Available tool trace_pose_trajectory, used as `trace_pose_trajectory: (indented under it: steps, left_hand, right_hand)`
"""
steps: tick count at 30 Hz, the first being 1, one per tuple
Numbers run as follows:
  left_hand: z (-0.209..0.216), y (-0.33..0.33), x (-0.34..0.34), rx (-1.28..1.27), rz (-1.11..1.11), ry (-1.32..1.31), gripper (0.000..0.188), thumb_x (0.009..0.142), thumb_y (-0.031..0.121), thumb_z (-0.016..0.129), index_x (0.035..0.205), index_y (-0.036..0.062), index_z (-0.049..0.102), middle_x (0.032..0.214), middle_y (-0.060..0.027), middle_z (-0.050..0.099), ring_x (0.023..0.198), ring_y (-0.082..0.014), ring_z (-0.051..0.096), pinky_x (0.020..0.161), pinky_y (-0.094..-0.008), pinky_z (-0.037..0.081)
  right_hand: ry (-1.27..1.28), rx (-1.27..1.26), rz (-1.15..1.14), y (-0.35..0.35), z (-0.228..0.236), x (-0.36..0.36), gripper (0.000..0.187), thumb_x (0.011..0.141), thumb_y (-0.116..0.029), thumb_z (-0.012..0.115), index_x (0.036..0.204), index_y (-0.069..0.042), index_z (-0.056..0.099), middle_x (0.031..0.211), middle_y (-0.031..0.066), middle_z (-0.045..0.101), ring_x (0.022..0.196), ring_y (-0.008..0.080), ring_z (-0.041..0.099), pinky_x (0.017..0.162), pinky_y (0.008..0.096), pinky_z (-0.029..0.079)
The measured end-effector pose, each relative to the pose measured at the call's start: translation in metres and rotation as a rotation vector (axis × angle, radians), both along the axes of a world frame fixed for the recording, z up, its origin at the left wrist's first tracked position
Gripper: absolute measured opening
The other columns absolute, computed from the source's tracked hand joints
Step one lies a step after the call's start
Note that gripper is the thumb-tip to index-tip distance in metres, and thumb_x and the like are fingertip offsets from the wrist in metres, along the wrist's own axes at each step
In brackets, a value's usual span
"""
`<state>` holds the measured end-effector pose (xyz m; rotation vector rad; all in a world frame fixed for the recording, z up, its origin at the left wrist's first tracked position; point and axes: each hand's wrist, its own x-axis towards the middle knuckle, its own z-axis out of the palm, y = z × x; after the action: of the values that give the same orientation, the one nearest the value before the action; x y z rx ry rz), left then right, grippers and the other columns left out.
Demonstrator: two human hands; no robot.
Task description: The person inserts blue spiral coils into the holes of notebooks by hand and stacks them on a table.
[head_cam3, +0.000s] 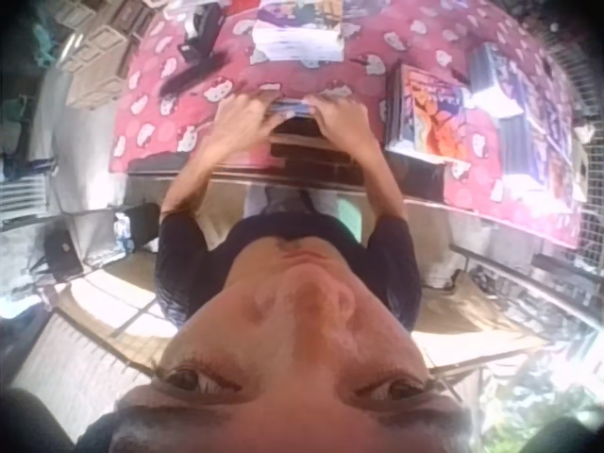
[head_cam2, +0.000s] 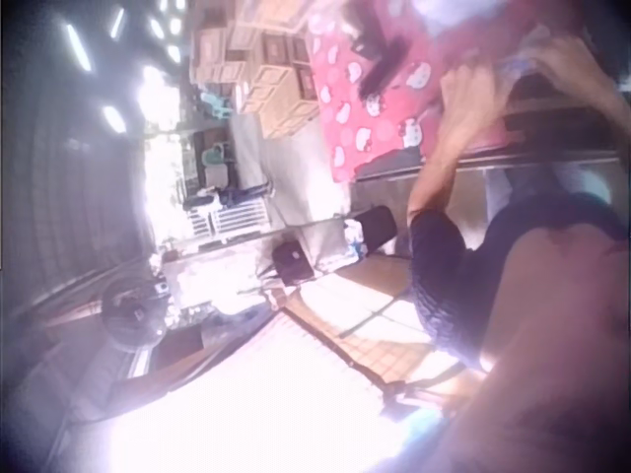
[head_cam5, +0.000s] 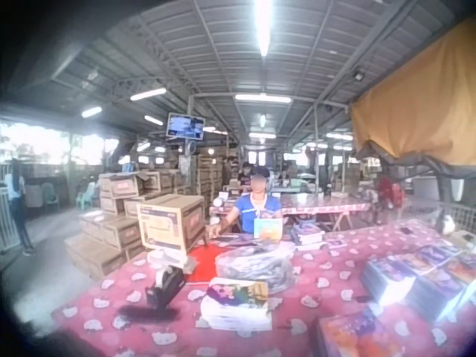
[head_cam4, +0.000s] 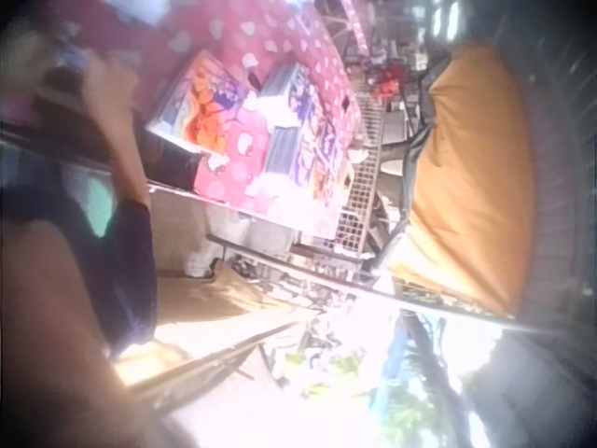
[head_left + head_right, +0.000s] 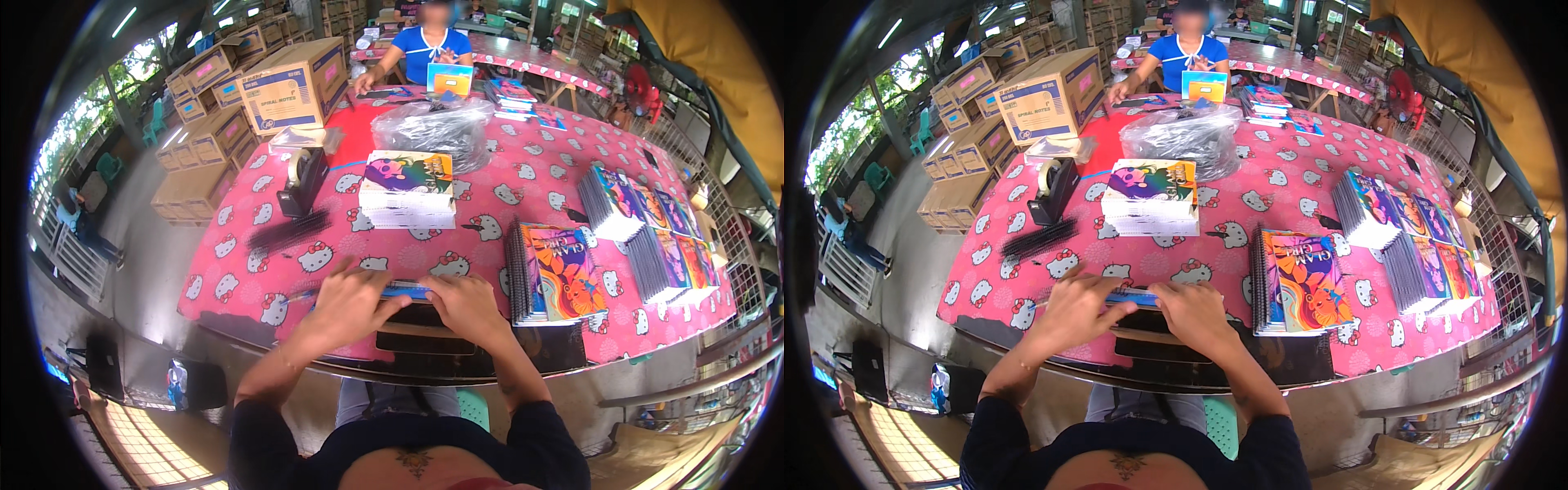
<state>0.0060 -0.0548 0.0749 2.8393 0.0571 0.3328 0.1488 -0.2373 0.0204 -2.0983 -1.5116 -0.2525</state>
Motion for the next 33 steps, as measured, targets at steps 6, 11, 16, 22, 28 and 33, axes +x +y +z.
trace_pose_trajectory:
  steps: [6, 11, 16, 22, 28, 33]
  left_hand:
    - [-0.006, 0.031, 0.023, -0.088, -0.151, 0.239, 0.051, 0.089, 0.048, 0.071, 0.113, 0.0038, 0.069, 0.083, -0.0200, 0.071, 0.082, -0.0401, 0.070, 0.074, -0.0494, 0.053]
    - [-0.036, 0.044, 0.015, -0.284, -0.234, -0.198, 0.031, 0.093, 0.027, 0.072, 0.112, 0.0025, 0.067, 0.095, -0.0171, 0.073, 0.090, -0.0382, 0.070, 0.076, -0.0458, 0.054]
    - [-0.052, 0.052, 0.010, -0.171, -0.226, -0.149, 0.021, 0.092, 0.021, 0.072, 0.101, 0.0020, 0.067, 0.093, -0.0153, 0.070, 0.083, -0.0378, 0.068, 0.076, -0.0452, 0.054]
    - [-0.048, 0.043, 0.016, -0.194, -0.286, -0.346, 0.021, 0.094, 0.024, 0.068, 0.096, 0.0027, 0.065, 0.085, -0.0146, 0.067, 0.081, -0.0374, 0.066, 0.074, -0.0482, 0.052]
    - [-0.052, 0.046, 0.013, -0.107, -0.242, -0.250, 0.024, 0.095, 0.025, 0.067, 0.102, 0.0020, 0.066, 0.090, -0.0148, 0.068, 0.086, -0.0384, 0.067, 0.076, -0.0487, 0.053]
    - [-0.038, 0.039, 0.009, -0.239, -0.239, -0.281, 0.024, 0.097, 0.025, 0.063, 0.098, 0.0010, 0.065, 0.092, -0.0173, 0.066, 0.084, -0.0403, 0.065, 0.074, -0.0500, 0.052]
  right_hand:
    - [-0.003, 0.013, -0.020, -0.003, 0.000, -0.004, 0.015, 0.092, -0.016, 0.064, 0.107, -0.014, 0.066, 0.084, 0.0083, 0.070, 0.073, 0.0318, 0.069, 0.066, 0.0454, 0.052]
    - [0.012, 0.009, -0.002, 0.002, 0.006, -0.004, 0.015, 0.093, -0.016, 0.063, 0.107, -0.014, 0.066, 0.086, 0.0078, 0.070, 0.075, 0.0308, 0.070, 0.067, 0.0450, 0.053]
    - [0.017, 0.040, 0.004, 0.001, 0.003, -0.006, 0.016, 0.092, -0.016, 0.065, 0.107, -0.014, 0.066, 0.084, 0.0070, 0.069, 0.075, 0.0294, 0.069, 0.066, 0.0435, 0.053]
    - [-0.018, 0.039, -0.010, 0.001, 0.002, -0.007, 0.016, 0.091, -0.014, 0.065, 0.107, -0.013, 0.066, 0.084, 0.0072, 0.069, 0.075, 0.0286, 0.069, 0.066, 0.0421, 0.053]
    - [-0.038, 0.058, -0.002, 0.000, 0.004, -0.008, 0.018, 0.090, -0.014, 0.067, 0.107, -0.013, 0.066, 0.084, 0.0065, 0.069, 0.075, 0.0280, 0.069, 0.066, 0.0417, 0.053]
    - [-0.148, 0.175, -0.035, 0.013, 0.010, -0.012, 0.020, 0.089, -0.018, 0.070, 0.108, -0.013, 0.067, 0.086, 0.0046, 0.068, 0.074, 0.0264, 0.069, 0.066, 0.0398, 0.052]
